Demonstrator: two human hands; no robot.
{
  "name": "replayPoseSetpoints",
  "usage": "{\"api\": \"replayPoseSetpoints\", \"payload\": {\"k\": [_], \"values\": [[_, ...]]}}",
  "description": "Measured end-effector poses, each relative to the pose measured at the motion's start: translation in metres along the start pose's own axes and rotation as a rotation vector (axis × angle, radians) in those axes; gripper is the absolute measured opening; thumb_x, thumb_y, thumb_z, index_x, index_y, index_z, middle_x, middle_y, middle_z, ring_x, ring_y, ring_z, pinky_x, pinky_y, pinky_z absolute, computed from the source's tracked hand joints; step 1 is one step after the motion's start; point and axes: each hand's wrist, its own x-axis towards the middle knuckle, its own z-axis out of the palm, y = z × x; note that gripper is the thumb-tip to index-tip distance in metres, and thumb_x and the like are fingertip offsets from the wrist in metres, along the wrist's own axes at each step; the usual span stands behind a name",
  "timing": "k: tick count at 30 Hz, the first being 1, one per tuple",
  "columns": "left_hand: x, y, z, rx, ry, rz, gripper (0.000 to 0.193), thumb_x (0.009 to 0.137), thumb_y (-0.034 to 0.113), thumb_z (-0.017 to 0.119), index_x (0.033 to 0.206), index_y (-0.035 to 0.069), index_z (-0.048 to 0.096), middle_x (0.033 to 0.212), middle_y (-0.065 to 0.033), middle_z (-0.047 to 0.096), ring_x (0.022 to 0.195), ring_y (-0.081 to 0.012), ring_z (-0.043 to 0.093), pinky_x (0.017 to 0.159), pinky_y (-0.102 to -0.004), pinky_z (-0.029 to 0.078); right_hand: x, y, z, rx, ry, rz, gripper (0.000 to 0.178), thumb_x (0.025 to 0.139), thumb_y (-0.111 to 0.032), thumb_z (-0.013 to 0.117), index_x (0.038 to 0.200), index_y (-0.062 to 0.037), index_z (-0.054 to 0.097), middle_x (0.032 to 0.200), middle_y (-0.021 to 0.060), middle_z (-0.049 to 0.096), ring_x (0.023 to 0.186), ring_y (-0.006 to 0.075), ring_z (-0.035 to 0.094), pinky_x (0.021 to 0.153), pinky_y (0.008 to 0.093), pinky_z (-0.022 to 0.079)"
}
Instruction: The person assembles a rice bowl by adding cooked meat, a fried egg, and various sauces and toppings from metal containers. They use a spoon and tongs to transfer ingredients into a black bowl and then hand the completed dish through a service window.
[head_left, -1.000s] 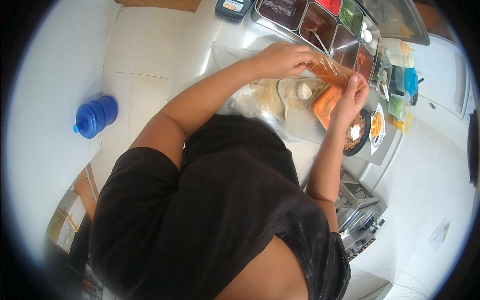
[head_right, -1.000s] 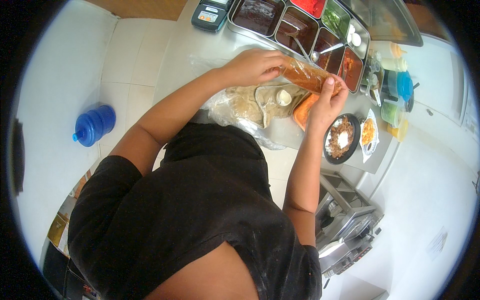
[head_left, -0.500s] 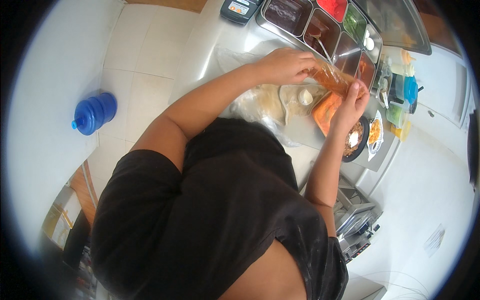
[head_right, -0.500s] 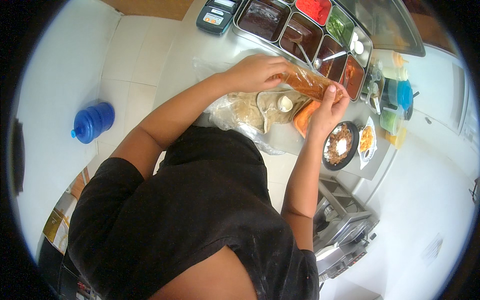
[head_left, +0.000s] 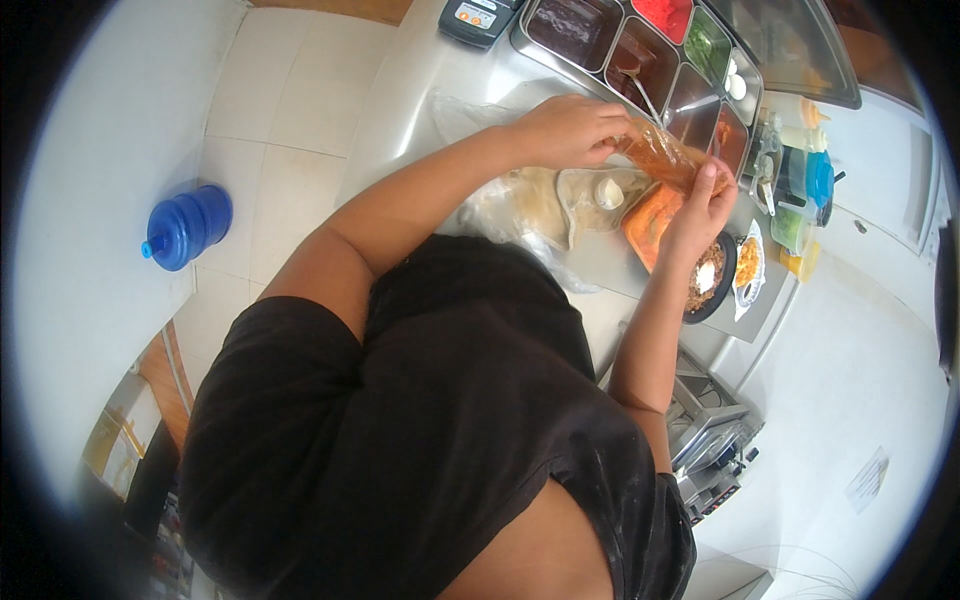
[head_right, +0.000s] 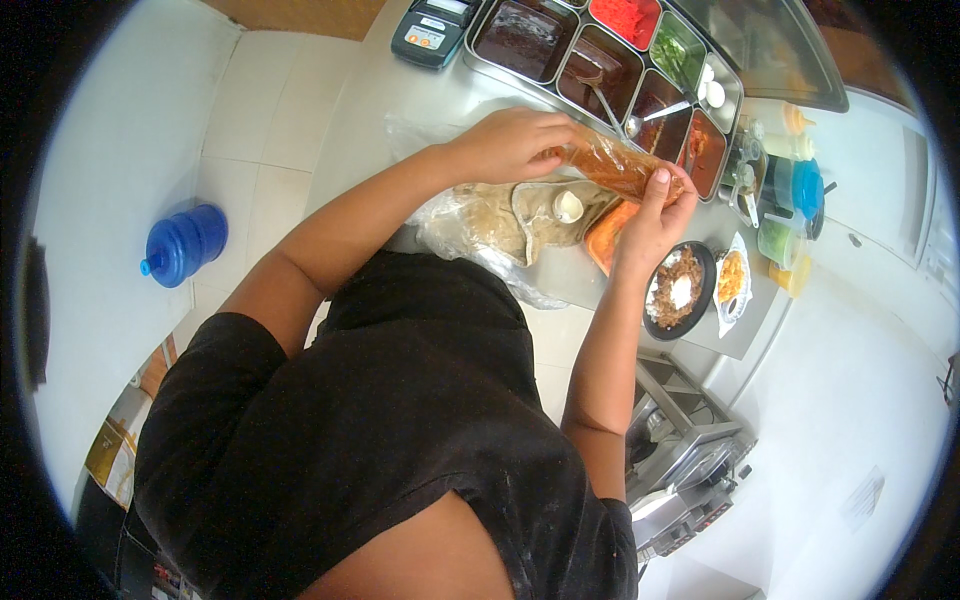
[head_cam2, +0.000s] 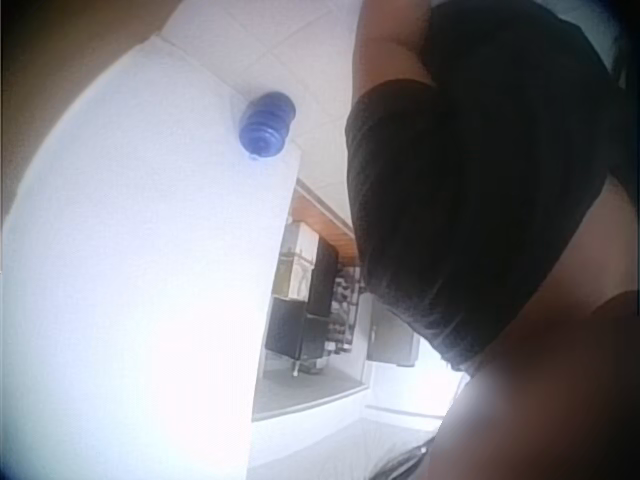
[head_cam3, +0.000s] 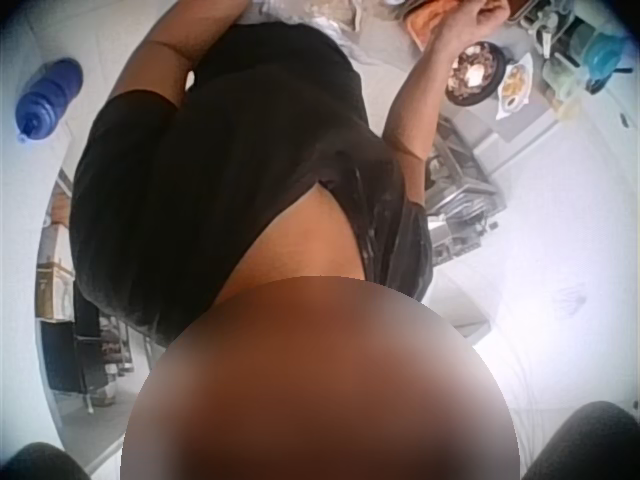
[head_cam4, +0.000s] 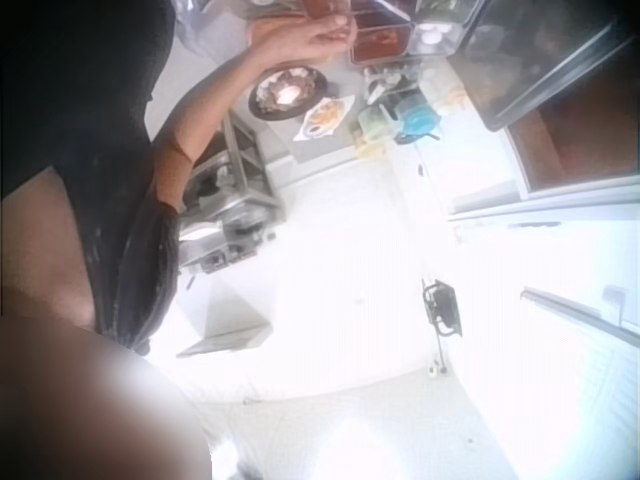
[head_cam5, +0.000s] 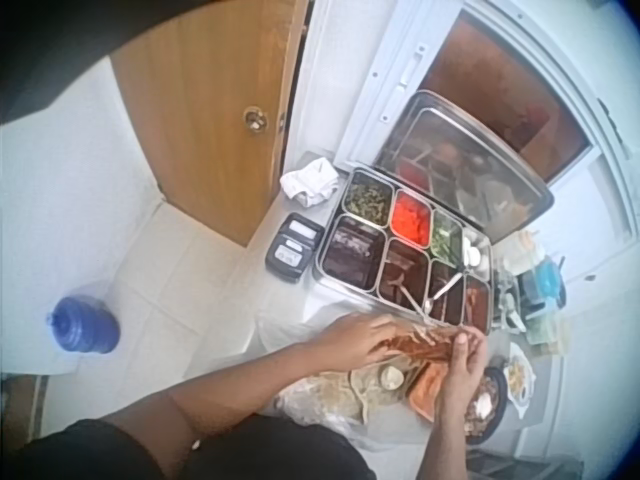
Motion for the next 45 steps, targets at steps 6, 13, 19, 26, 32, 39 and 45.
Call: {"api": "replayPoseSetpoints", "payload": {"k": [6, 13, 19, 26, 32, 39, 45], "values": [[0.0003, -0.0013, 0.0002, -0.013, -0.013, -0.004, 0.027, 0.082, 0.017, 0.057, 0.109, 0.016, 0.06, 0.1, -0.0022, 0.059, 0.091, -0.0234, 0.061, 0.077, -0.0395, 0.048, -0.0011, -0.0046, 0.0017, -0.005, -0.002, 0.014, 0.023, 0.096, -0.021, 0.055, 0.108, -0.0013, 0.051, 0.104, 0.0088, 0.057, 0.096, 0.0144, 0.054, 0.088, 0.0275, 0.043], [0.0002, -0.0011, 0.0004, -0.011, -0.005, 0.002, 0.026, 0.082, 0.018, 0.059, 0.107, 0.015, 0.061, 0.101, -0.0021, 0.06, 0.093, -0.0232, 0.06, 0.079, -0.0391, 0.047, -0.0006, -0.0039, 0.0022, 0.013, 0.005, 0.029, 0.022, 0.096, -0.02, 0.054, 0.107, -0.0017, 0.051, 0.103, 0.0086, 0.057, 0.094, 0.0133, 0.055, 0.087, 0.0272, 0.044], [0.0009, -0.0003, -0.0001, 0.005, -0.007, 0.017, 0.026, 0.082, 0.018, 0.059, 0.107, 0.016, 0.061, 0.101, -0.0017, 0.06, 0.093, -0.0229, 0.06, 0.079, -0.0382, 0.047, 0.0016, -0.0003, -0.0011, -0.006, 0.0, -0.006, 0.022, 0.096, -0.021, 0.054, 0.108, -0.0017, 0.051, 0.103, 0.0081, 0.057, 0.094, 0.0133, 0.054, 0.087, 0.0271, 0.044], [0.0003, -0.0016, 0.0004, -0.003, 0.018, 0.011, 0.027, 0.081, 0.018, 0.06, 0.109, 0.017, 0.061, 0.1, -0.0016, 0.06, 0.094, -0.0228, 0.06, 0.081, -0.038, 0.047, 0.0001, -0.0024, 0.001, -0.02, 0.004, -0.005, 0.022, 0.096, -0.02, 0.054, 0.108, -0.0015, 0.051, 0.103, 0.0079, 0.057, 0.094, 0.013, 0.054, 0.086, 0.0266, 0.044], [0.0009, -0.0024, -0.0009, 0.006, 0.007, 0.014, 0.028, 0.08, 0.018, 0.06, 0.108, 0.016, 0.061, 0.1, -0.0023, 0.061, 0.095, -0.0231, 0.06, 0.08, -0.0385, 0.048, 0.001, -0.003, 0.0026, 0.011, 0.003, 0.011, 0.023, 0.096, -0.02, 0.054, 0.107, -0.0013, 0.052, 0.102, 0.0077, 0.057, 0.093, 0.0131, 0.054, 0.085, 0.0267, 0.044], [-0.0005, -0.0009, -0.0026, -0.008, 0.011, 0.011, 0.028, 0.08, 0.017, 0.06, 0.109, 0.015, 0.06, 0.102, -0.0024, 0.061, 0.096, -0.0234, 0.06, 0.081, -0.0383, 0.047, 0.0012, -0.0049, 0.0036, -0.018, -0.012, 0.004, 0.023, 0.096, -0.021, 0.054, 0.108, -0.0013, 0.051, 0.102, 0.008, 0.057, 0.093, 0.0134, 0.055, 0.085, 0.0269, 0.045], [-0.0007, -0.0024, -0.0012, -0.005, 0.02, 0.013, 0.029, 0.081, 0.017, 0.06, 0.109, 0.015, 0.06, 0.104, -0.0022, 0.061, 0.096, -0.0235, 0.06, 0.082, -0.0385, 0.047, 0.0017, -0.0056, 0.0042, -0.043, -0.019, -0.014, 0.022, 0.096, -0.02, 0.053, 0.107, -0.0015, 0.052, 0.103, 0.0081, 0.058, 0.093, 0.0133, 0.055, 0.084, 0.0266, 0.045]]}}
